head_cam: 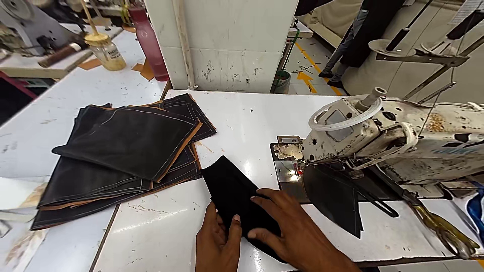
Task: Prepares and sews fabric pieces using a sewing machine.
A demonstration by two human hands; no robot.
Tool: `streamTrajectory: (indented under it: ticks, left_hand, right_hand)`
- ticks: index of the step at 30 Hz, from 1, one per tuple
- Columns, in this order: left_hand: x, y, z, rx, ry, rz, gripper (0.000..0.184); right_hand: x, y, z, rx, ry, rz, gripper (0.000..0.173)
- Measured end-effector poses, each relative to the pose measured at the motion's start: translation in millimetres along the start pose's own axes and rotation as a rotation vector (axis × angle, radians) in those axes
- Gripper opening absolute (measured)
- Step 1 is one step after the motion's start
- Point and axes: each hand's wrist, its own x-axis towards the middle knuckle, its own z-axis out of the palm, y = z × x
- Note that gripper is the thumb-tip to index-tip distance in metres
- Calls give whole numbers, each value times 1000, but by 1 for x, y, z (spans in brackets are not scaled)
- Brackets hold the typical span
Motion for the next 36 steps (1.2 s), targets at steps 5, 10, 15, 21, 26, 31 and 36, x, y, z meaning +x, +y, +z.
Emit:
streamTrajectory:
  ticks: [5,10,15,21,26,31,36]
  left_hand:
    - [1,7,-5,-248,-31,2,48]
    - [4,12,-9,-318,-377,232,77]
    - [11,4,-14,135,-95,328,53]
    - [6,-16,-10,684,-6,482,28]
    - [3,-20,1,736,-4,473,42]
    - [3,-22,3,816,-8,378,56]
    - [-2,-14,7,671,-6,381,48]
  right_hand:
    - [-13,-14,-2,-99,-157,-1,83]
    - [-9,-14,-1,220,53,220,26]
    - [-1,12,-13,840,51,620,37]
    - [-16,8,-15,143,252,493,68]
    - [-16,-15,-4,-109,322,74,24]
    - [-10,-24,16,4,-65,307,45]
    - [-17,-11,0,148,-12,285,33]
